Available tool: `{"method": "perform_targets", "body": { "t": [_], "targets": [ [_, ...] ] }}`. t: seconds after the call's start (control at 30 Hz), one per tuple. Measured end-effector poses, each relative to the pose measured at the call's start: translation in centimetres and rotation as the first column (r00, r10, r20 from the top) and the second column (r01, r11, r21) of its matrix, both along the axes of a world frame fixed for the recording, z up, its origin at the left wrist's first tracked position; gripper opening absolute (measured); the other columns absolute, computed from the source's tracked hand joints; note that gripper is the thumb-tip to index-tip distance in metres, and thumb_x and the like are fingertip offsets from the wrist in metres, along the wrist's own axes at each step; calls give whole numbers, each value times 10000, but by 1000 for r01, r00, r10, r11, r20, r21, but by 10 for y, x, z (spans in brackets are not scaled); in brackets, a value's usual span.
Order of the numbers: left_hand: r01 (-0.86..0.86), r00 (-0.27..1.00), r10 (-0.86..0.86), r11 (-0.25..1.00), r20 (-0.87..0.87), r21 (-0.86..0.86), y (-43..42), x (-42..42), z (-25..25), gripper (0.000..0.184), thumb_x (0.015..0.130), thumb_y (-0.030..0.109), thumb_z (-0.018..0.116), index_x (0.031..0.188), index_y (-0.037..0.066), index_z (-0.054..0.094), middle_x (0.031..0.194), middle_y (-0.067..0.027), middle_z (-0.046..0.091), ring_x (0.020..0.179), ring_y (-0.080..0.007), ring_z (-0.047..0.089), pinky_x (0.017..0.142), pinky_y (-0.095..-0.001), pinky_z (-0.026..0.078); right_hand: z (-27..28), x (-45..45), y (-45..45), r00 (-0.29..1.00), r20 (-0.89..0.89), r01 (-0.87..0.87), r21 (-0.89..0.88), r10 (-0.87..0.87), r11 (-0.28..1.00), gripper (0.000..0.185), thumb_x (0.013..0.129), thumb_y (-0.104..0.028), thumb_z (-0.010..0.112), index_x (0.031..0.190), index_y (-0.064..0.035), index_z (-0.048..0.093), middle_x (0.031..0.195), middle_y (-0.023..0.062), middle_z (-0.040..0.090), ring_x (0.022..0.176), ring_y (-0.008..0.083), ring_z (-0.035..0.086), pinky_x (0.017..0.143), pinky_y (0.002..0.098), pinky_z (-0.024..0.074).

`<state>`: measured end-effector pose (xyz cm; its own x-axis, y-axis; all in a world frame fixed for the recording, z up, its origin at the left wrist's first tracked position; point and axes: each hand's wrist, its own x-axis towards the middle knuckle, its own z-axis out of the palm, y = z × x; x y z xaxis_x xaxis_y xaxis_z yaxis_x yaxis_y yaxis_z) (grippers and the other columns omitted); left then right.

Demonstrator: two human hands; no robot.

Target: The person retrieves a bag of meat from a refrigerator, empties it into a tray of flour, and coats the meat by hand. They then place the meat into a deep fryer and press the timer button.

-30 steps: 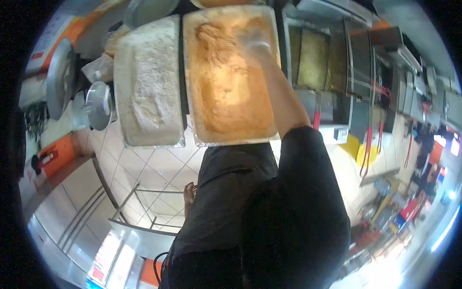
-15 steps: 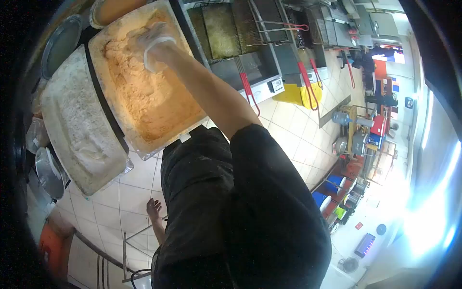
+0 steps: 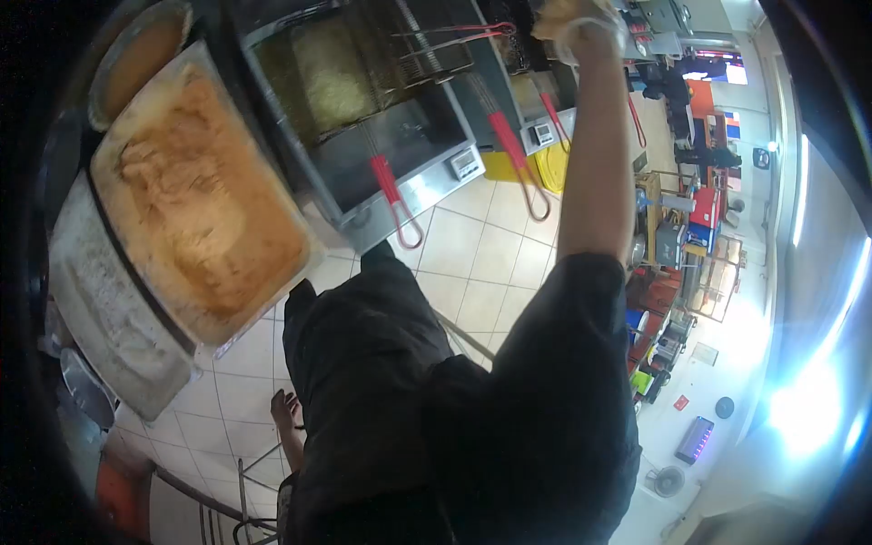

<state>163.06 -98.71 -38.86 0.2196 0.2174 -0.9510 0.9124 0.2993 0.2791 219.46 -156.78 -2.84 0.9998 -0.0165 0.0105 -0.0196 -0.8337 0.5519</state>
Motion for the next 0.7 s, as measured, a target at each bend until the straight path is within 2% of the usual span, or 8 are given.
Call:
{"method": "perform_targets", "body": {
  "t": [0.33,0.4,0.43,0.47,0.5,0.6,0.67,0.7],
  "targets": [
    [-24,986,39,995,-161,99,-147,-14,41,346,804,274,485,1090,78,481,958,-125,565,907,-247,525,790,-370,400,-102,93,-319,954,84,297,-171,-287,939,401,668,-434,577,1012,-229,554,1133,-9,466,1013,166,479,866,264,375],
    [-3,982,26,993,-185,121,-169,-5,49,343,802,269,486,1086,76,485,961,-124,565,909,-246,524,790,-367,400,-141,106,-355,779,184,-13,960,-599,278,393,655,-363,635,979,-153,562,1021,13,538,963,151,509,838,273,402],
    [7,981,19,991,-194,135,-179,0,53,341,802,266,486,1084,75,487,962,-124,564,911,-245,523,790,-366,400,-159,114,-372,700,22,-375,862,-714,-340,392,649,-328,664,962,-114,566,965,24,574,938,143,524,824,278,415],
    [14,979,17,989,-205,147,-187,5,57,339,801,264,486,1082,74,489,964,-123,564,912,-245,523,790,-365,400,-172,120,-391,699,4,-374,854,-715,-362,392,649,-328,664,962,-114,566,965,24,574,938,143,524,824,278,415],
    [20,977,14,987,-211,158,-196,8,60,337,800,261,487,1080,73,490,965,-123,564,914,-245,523,790,-364,401,-179,122,-405,895,277,-171,938,-351,303,402,644,-317,679,939,-68,570,904,37,587,875,147,543,768,271,436],
    [47,974,-7,983,-226,176,-222,23,65,331,798,254,488,1073,70,496,970,-122,563,918,-243,521,790,-361,401,-213,141,-456,873,47,129,938,-485,322,437,636,-327,696,925,-18,586,810,69,598,704,167,563,631,253,458],
    [65,974,-23,982,-227,180,-230,30,67,328,796,249,489,1069,68,500,973,-121,563,921,-242,520,790,-358,401,-220,138,-461,896,-106,3,972,-432,-233,439,657,-310,681,979,-29,582,809,51,602,687,136,545,611,265,443],
    [73,975,-33,982,-221,176,-231,32,69,326,795,246,490,1067,67,502,974,-121,563,922,-242,520,790,-357,402,-222,138,-456,867,33,-85,993,-496,-83,384,670,-266,670,979,-53,593,774,28,603,649,90,517,565,260,430]
  ]
}}
